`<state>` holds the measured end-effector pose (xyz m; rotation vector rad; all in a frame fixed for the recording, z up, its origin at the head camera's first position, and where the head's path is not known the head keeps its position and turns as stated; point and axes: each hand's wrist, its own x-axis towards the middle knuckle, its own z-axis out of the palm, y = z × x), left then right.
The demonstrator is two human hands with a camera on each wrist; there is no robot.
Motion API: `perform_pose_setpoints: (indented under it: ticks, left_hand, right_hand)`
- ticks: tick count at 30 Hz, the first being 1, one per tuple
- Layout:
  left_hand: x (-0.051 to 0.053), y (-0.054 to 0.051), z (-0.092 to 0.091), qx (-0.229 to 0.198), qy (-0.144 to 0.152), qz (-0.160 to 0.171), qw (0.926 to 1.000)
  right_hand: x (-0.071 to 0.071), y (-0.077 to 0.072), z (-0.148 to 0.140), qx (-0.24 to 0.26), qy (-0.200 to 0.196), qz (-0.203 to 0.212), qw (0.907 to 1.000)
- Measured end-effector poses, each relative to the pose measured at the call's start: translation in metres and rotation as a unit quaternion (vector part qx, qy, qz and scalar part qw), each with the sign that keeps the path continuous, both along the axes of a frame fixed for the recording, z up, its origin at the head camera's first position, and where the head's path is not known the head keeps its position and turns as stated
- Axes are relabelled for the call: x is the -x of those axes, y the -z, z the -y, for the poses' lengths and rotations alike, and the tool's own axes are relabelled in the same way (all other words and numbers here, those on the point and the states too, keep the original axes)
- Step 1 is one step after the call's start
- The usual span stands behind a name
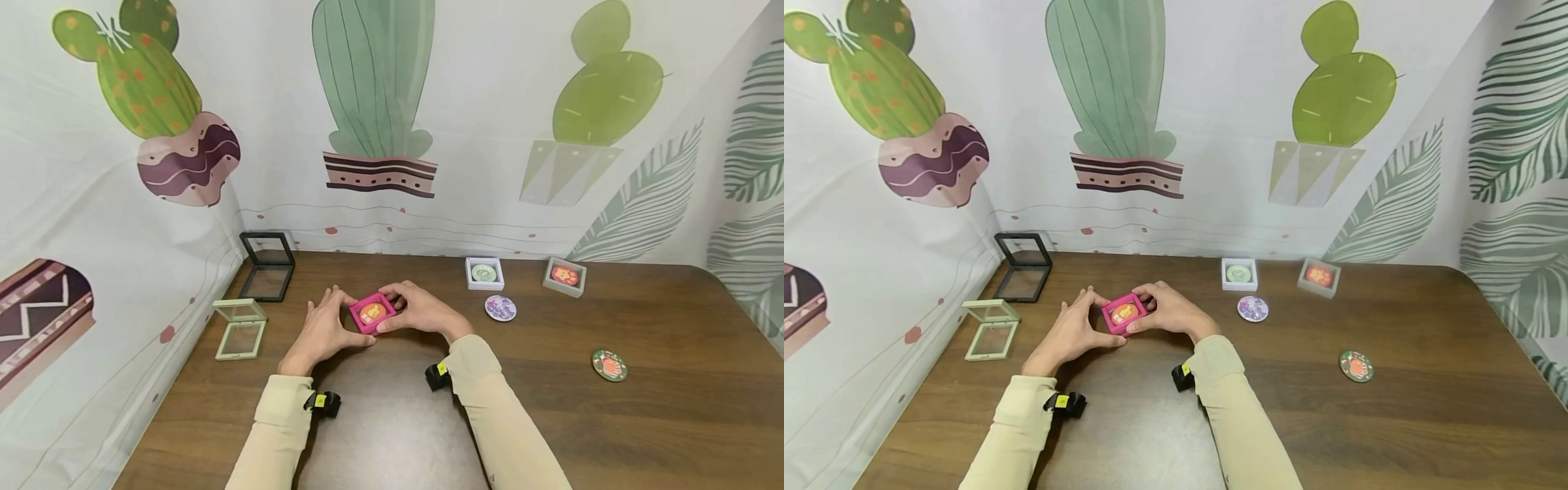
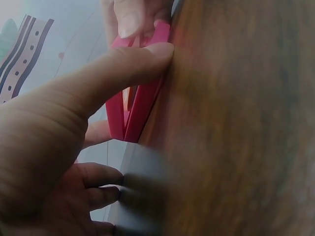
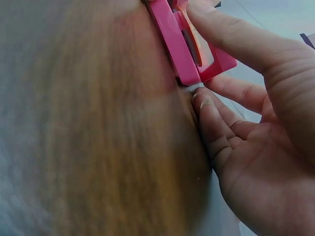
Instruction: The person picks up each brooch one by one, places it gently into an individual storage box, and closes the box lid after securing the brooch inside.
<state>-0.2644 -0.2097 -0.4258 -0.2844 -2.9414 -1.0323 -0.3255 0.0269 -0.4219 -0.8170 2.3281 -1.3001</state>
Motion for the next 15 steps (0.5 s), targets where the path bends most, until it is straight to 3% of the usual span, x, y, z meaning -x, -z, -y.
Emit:
perform_pose_setpoints:
  ticks: [15]
  left_hand:
    - [0.0007,-0.0013,-0.0001,0.013,-0.003,0.022,0.9997]
  right_hand:
    - [-0.0012,0.0002,0.0004,0.002,0.009,-0.006,0.9999]
